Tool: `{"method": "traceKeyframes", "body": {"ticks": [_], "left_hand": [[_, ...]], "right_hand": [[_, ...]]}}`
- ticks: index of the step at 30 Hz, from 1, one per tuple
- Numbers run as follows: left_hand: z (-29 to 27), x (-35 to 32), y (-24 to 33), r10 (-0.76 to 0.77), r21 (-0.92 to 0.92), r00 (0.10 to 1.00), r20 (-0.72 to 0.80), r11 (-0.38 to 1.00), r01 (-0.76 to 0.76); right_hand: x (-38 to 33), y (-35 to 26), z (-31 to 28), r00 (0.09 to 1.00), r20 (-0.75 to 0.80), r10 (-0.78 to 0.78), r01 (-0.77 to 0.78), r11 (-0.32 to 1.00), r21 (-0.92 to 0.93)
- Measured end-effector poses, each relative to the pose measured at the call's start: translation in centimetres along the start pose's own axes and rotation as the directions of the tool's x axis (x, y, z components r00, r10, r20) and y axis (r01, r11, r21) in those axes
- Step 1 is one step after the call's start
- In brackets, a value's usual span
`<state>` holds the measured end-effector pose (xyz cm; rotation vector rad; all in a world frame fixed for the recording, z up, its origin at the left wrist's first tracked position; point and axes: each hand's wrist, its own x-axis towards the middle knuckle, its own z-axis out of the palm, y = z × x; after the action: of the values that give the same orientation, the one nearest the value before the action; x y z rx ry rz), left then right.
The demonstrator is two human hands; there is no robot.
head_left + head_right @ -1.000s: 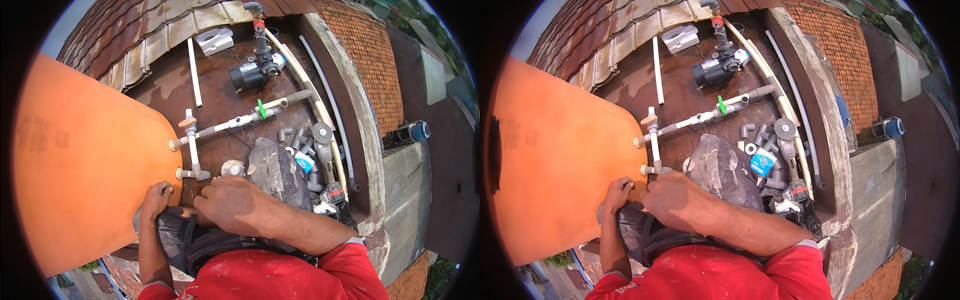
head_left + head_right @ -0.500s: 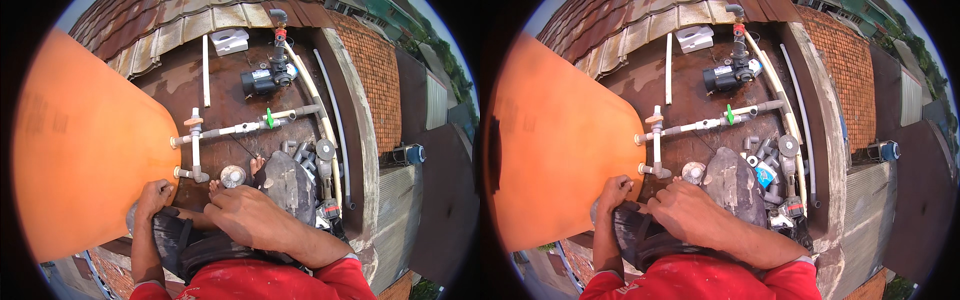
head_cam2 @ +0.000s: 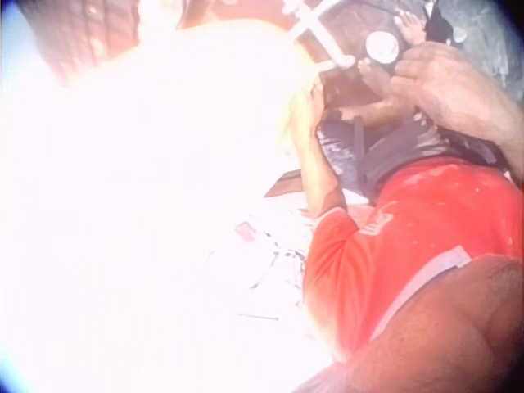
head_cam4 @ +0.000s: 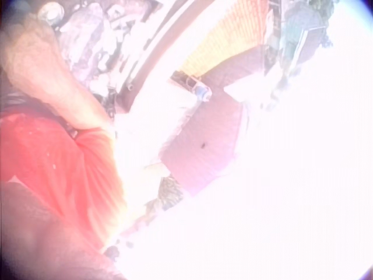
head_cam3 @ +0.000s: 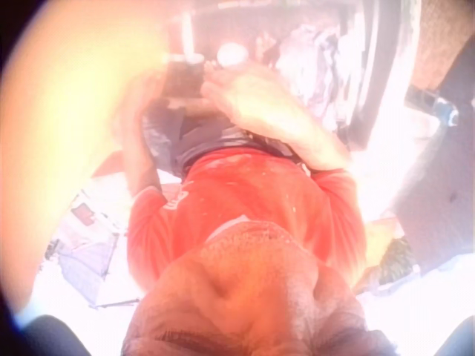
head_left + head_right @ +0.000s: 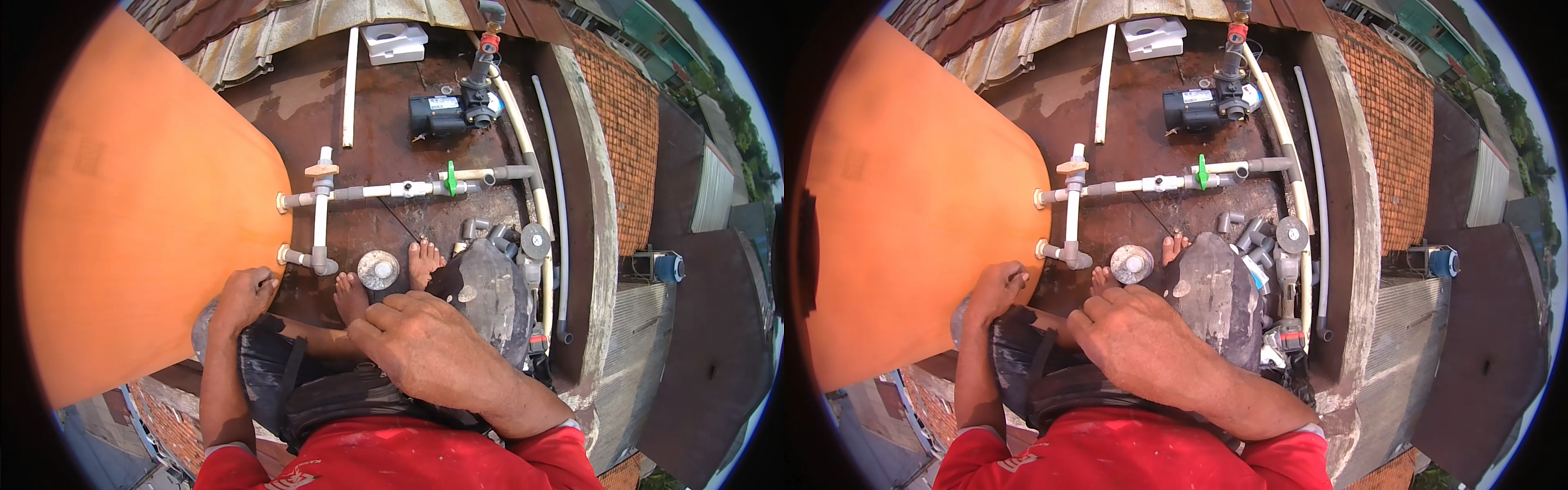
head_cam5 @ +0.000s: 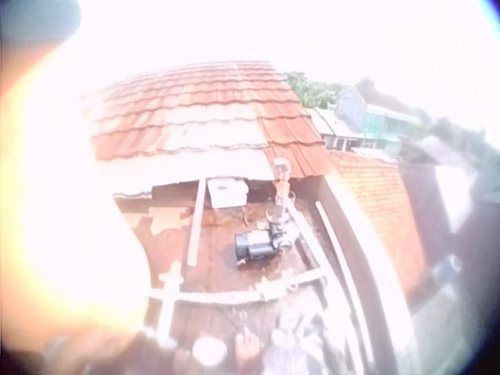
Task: The person assembles a PVC plumbing system on a rooftop, connecting pipes, valves, and fittings to a water pump and large orange tank. They apply sealant to joints, tighten connections by hand, and arrange components around the pump.
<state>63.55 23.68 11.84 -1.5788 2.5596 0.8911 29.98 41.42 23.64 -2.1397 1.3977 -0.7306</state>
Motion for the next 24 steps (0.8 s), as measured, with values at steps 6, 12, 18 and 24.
{"method": "traceKeyframes", "body": {"ticks": [6, 12, 18, 24], "left_hand": [[-0.1, 0.0, -0.1, 0.001, 0.041, 0.999, 0.033, 0.999, -0.002], [-0.4, 0.1, 1.1, -0.008, -0.002, 0.999, 0.045, 1.000, 0.008], [-0.9, 0.1, 1.7, -0.007, 0.044, 0.996, 0.086, 0.999, 0.003], [-0.6, 0.2, 1.1, 0.029, 0.086, 0.997, 0.068, 0.996, -0.035]], "right_hand": [[-0.2, 0.2, -0.2, 1.000, 0.009, 0.012, -0.012, 1.000, -0.004], [-0.5, 0.4, -0.6, 1.000, -0.007, -0.006, 0.006, 1.000, -0.018], [-0.5, 0.6, -1.2, 0.999, 0.030, 0.016, -0.016, 1.000, 0.007], [-0.6, 0.7, -1.6, 0.999, 0.052, 0.015, -0.016, 1.000, 0.018]]}}
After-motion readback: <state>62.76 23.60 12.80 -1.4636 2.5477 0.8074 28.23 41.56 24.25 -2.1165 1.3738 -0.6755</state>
